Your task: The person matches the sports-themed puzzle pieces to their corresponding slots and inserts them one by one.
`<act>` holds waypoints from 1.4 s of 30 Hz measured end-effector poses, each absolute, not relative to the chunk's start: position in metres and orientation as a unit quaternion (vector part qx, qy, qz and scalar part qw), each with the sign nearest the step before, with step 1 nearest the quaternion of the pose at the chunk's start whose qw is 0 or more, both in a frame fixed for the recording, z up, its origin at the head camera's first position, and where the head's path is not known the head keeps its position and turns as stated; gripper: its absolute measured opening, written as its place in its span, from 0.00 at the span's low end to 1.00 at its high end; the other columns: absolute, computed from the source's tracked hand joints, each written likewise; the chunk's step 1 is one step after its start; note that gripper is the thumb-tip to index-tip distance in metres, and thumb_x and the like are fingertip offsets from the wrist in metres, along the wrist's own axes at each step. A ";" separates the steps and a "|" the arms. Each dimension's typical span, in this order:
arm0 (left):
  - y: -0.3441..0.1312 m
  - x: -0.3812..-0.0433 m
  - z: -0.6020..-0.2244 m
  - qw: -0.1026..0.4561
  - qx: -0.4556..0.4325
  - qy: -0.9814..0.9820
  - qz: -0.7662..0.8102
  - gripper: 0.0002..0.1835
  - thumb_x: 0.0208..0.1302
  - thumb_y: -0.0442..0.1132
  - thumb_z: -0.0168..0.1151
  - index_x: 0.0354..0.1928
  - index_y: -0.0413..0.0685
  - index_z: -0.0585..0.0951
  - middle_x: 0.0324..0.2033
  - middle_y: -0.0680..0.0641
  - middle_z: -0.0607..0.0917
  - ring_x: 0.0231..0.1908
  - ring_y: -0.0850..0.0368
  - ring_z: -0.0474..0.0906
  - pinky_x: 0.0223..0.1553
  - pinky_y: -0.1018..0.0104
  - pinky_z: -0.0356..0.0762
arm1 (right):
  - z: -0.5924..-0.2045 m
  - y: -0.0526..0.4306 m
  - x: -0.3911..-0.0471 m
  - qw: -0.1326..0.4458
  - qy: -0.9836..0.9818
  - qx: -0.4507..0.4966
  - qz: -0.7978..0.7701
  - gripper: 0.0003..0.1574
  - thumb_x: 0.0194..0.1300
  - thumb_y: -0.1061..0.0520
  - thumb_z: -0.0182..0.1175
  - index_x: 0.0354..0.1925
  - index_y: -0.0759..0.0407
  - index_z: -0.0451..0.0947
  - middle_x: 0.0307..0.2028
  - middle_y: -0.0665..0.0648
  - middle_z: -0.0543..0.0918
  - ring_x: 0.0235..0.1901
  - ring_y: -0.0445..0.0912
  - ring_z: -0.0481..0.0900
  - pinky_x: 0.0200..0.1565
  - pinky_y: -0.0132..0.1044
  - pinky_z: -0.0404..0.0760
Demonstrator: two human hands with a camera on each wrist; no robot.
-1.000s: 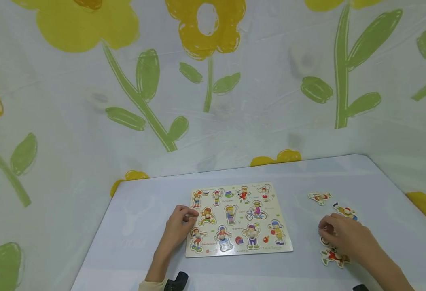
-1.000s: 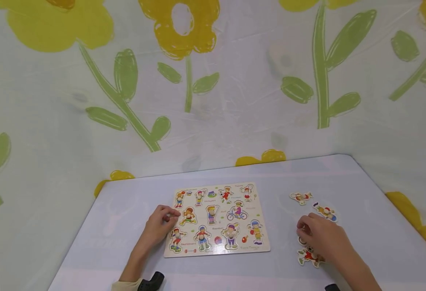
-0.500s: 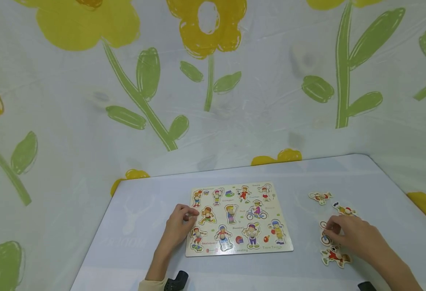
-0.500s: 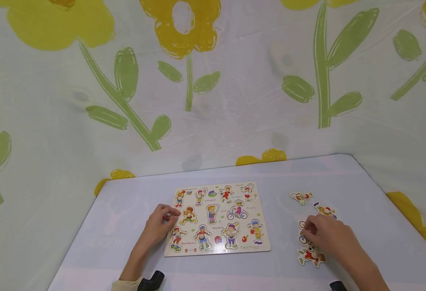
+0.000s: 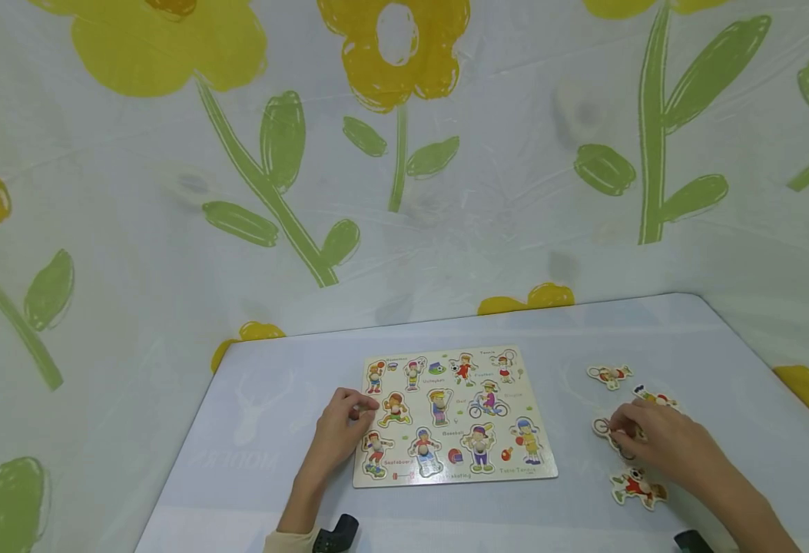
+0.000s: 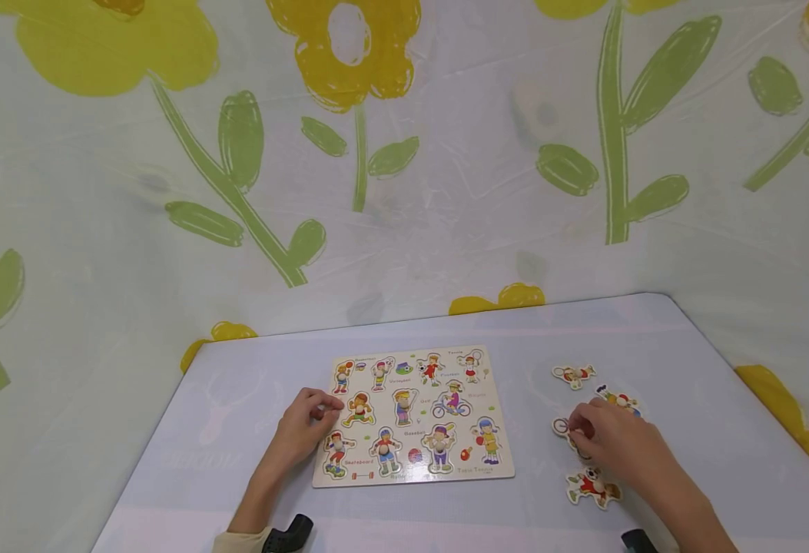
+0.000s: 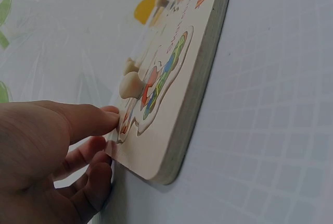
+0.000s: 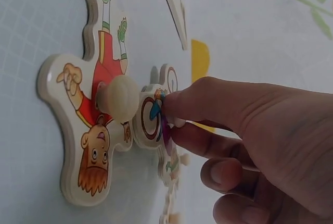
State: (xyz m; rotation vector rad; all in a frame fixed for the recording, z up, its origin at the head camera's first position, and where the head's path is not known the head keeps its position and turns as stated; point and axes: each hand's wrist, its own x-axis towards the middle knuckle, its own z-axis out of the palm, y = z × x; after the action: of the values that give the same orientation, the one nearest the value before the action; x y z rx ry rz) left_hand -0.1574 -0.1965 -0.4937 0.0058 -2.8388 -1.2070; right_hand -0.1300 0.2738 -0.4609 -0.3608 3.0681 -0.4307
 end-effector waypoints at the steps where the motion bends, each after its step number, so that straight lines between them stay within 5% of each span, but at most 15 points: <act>1: -0.196 -0.157 -0.493 0.028 0.002 -0.920 -0.391 0.05 0.62 0.35 0.64 0.38 0.52 0.85 0.46 0.49 0.77 0.38 0.60 0.71 0.36 0.71 0.68 | -0.461 0.273 -0.131 0.008 0.984 -0.116 -0.138 0.08 0.53 0.54 0.72 0.31 0.46 0.81 0.26 0.42 0.78 0.26 0.36 0.69 0.27 0.32 0.69; 22: -0.197 -0.157 -0.494 0.034 0.001 -0.921 -0.389 0.05 0.62 0.34 0.64 0.38 0.51 0.84 0.47 0.49 0.77 0.37 0.60 0.71 0.34 0.72 0.68 | -0.463 0.274 -0.134 0.031 0.983 -0.097 -0.156 0.06 0.57 0.54 0.69 0.34 0.49 0.82 0.27 0.43 0.80 0.28 0.39 0.73 0.28 0.37 0.70; 42: -0.196 -0.158 -0.496 0.031 0.002 -0.919 -0.393 0.05 0.62 0.35 0.64 0.38 0.53 0.84 0.46 0.50 0.76 0.38 0.60 0.70 0.35 0.72 0.68 | -0.454 0.228 -0.155 -0.032 0.976 -0.171 -0.130 0.07 0.54 0.55 0.71 0.33 0.46 0.83 0.26 0.40 0.79 0.27 0.35 0.73 0.30 0.34 0.74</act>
State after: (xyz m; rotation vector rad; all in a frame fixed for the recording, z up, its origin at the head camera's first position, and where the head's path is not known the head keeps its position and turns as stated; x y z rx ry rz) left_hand -0.1577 -0.1962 -0.4960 0.0070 -2.8312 -1.2107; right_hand -0.1549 0.2279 -0.4536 -0.5494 3.1305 -0.4169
